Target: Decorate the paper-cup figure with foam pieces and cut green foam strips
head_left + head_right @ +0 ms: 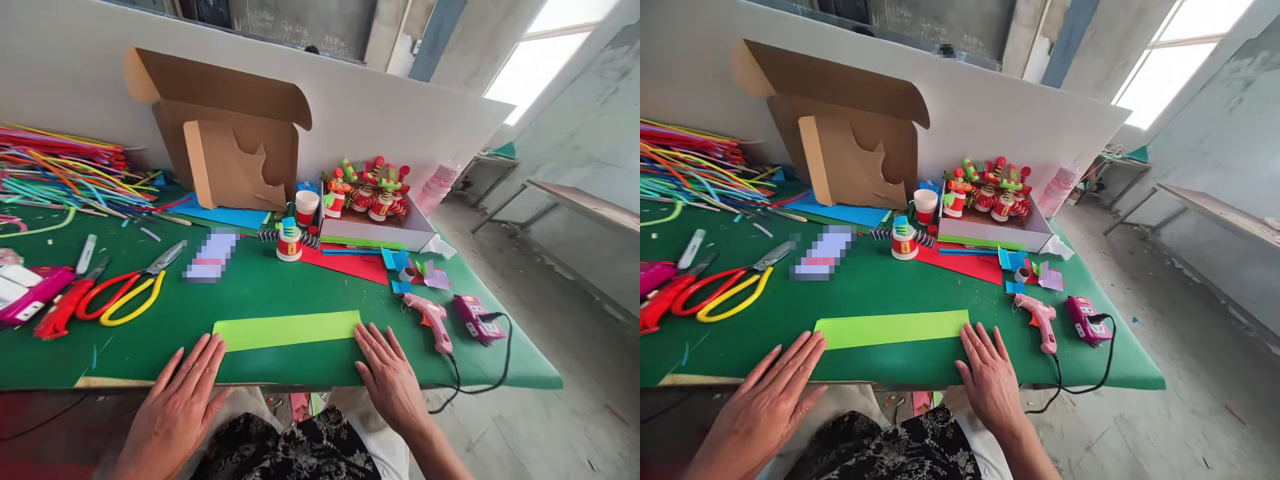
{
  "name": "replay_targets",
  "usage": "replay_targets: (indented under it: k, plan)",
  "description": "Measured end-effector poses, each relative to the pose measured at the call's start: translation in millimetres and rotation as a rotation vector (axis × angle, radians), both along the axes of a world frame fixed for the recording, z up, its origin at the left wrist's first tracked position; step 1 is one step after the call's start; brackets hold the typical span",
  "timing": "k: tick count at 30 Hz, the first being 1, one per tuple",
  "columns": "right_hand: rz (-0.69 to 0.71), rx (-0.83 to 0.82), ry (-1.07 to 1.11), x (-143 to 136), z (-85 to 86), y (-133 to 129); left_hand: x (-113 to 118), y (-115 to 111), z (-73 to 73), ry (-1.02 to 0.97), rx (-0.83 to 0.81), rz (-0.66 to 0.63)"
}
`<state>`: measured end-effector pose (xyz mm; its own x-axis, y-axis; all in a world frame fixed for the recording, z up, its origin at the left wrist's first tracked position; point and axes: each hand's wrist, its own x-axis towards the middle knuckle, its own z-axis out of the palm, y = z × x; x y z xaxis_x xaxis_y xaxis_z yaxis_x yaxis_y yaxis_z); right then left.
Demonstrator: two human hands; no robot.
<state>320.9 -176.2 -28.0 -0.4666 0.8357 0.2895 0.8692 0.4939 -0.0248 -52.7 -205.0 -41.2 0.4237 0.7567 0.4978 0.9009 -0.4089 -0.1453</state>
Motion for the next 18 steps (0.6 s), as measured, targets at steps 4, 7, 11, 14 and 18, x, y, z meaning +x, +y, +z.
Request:
replay_targets:
  k: [4, 7, 11, 14, 18]
  plan:
    - [0.003, 0.046, 0.005, -1, -0.4, 0, -5, 2, 12.2, -0.026, 0.015, 0.036]
    - [0.002, 0.075, 0.016, -1, -1.2, 1, 22, 8, 27.7, -0.077, 0.021, 0.025]
    - [0.01, 0.077, 0.033, 0, -1.8, 2, 66, 21, 44.5, -0.135, -0.029, -0.17]
    - [0.008, 0.074, 0.052, 1, -1.0, 2, 58, 37, 47.4, -0.264, -0.064, -0.062]
    - [-0.027, 0.09, 0.11, -5, 1.1, 4, 3, 64, 37.5, -0.383, -0.262, 0.219]
